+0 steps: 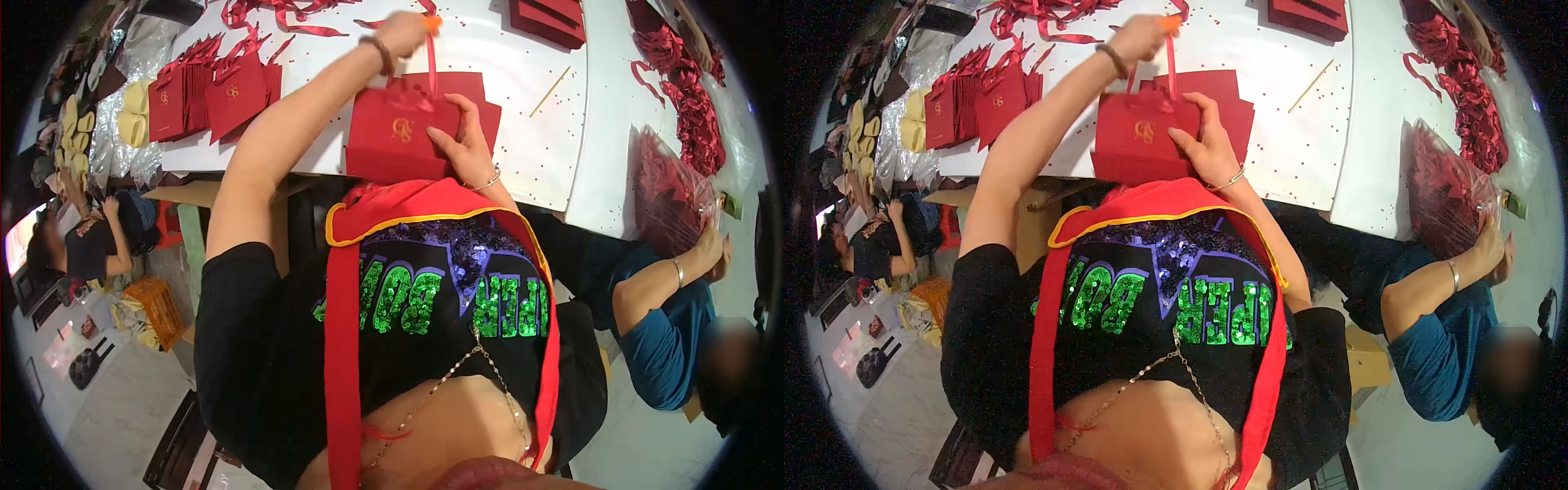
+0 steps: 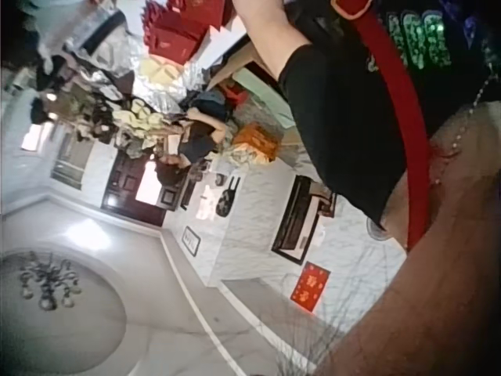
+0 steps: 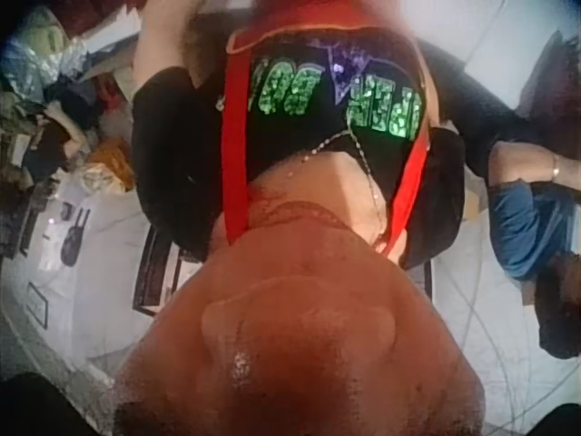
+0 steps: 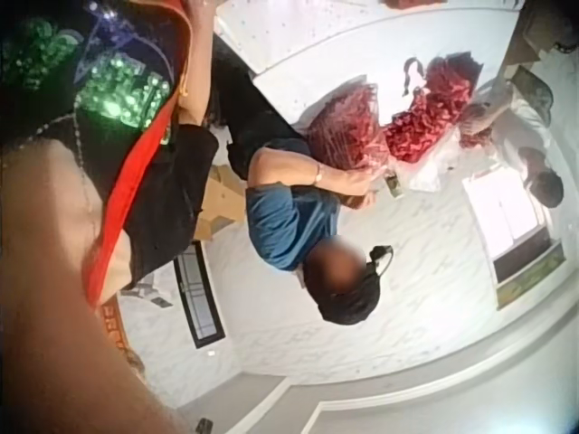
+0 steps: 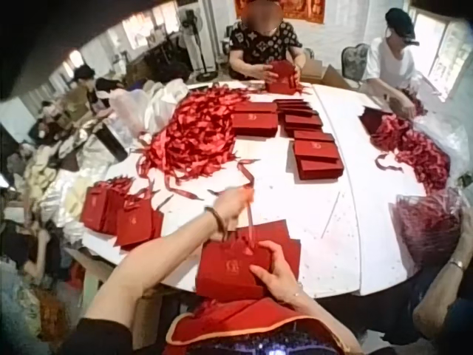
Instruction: Assembling red paper bags by threading and tying ribbons through pre-cut holes.
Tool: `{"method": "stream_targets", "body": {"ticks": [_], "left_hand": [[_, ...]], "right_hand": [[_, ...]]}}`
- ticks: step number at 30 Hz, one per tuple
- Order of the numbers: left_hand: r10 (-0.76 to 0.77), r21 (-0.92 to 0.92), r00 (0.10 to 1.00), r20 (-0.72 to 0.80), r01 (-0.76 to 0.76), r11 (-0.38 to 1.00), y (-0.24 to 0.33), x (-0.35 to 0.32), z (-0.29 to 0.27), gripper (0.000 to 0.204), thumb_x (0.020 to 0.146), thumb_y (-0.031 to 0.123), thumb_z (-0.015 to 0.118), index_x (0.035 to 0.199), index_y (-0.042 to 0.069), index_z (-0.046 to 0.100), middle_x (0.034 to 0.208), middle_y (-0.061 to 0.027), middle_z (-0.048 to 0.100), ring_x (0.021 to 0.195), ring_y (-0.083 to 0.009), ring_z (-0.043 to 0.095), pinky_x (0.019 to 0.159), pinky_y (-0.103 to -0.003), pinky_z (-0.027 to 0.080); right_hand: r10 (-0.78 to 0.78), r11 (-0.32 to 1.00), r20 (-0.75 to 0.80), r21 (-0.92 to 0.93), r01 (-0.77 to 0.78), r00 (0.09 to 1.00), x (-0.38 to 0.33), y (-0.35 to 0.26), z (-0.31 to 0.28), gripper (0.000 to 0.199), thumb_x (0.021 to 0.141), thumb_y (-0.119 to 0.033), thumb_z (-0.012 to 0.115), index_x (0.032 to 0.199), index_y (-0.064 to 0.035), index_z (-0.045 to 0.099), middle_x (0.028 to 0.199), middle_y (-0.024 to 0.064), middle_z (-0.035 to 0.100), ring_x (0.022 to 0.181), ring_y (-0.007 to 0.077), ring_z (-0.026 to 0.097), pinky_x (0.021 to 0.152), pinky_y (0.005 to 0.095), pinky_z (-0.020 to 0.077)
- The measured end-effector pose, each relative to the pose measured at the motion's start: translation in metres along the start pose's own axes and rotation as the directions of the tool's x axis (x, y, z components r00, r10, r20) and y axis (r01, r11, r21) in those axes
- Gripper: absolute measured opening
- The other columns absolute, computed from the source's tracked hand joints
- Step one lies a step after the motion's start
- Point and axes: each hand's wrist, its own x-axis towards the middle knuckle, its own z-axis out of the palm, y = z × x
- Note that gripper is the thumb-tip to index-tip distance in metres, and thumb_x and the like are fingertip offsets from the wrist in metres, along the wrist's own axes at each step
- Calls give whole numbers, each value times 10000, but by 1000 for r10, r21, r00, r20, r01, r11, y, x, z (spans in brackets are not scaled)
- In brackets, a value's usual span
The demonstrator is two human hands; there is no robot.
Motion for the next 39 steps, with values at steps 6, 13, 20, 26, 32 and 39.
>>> {"method": "stream_targets", "body": {"ticks": [6, 13, 20, 26, 32, 39], "left_hand": [[133, -463, 972, 192, -30, 886, -11, 5, -23, 468, 906, 426, 415, 1035, -6, 539, 611, 0, 518, 555, -70, 473, 491, -207, 375], [139, -570, 971, 193, -5, 822, -15, -78, -5, 372, 918, 281, 433, 1196, 35, 440, 1002, -109, 585, 945, -189, 555, 822, -311, 461], [122, -762, 981, 152, 38, 646, -39, -75, 34, 336, 837, 104, 557, 1146, 15, 462, 863, -36, 600, 702, -95, 570, 606, -213, 468], [179, 77, 953, -246, -164, 983, -52, -80, 38, 279, 823, 230, 577, 990, 15, 518, 683, -96, 597, 650, -230, 599, 573, -347, 445], [574, 656, 705, -417, -203, 727, -84, 10, -16, 329, 792, 179, 565, 1101, 71, 530, 1145, -162, 488, 915, -327, 542, 749, -371, 453], [409, 879, 890, -200, -22, 477, -84, 10, -26, 173, 793, 175, 517, 948, 152, 591, 1044, -73, 555, 957, -267, 507, 783, -432, 376]], "right_hand": [[-39, 980, -3, 196, 38, 999, 4, -9, -4, 505, 780, -1, 608, 1199, -88, 340, 930, 23, 457, 660, 53, 435, 553, 188, 382], [-66, 812, -57, 577, 87, 996, 18, -44, -12, 551, 791, 58, 557, 1225, -113, 263, 1085, 127, 501, 950, 181, 543, 789, 303, 479], [-139, 955, -314, 209, 211, 939, 26, -39, -23, 342, 863, -93, 526, 1178, -86, 393, 1059, 66, 511, 876, 141, 532, 700, 259, 487], [9, 1000, -269, 12, -6, 963, 18, -40, -49, 448, 759, -92, 669, 1096, -47, 377, 951, 113, 521, 832, 155, 554, 699, 262, 484], [88, 987, -251, 152, -51, 964, 8, -19, -42, 522, 752, -37, 653, 1138, -43, 301, 926, 146, 561, 786, 179, 587, 654, 277, 512], [-292, 792, -356, -610, 17, 888, 1, -8, -48, 462, 652, -223, 737, 1020, -33, 533, 1042, 171, 480, 978, 305, 454, 844, 368, 390]]}}
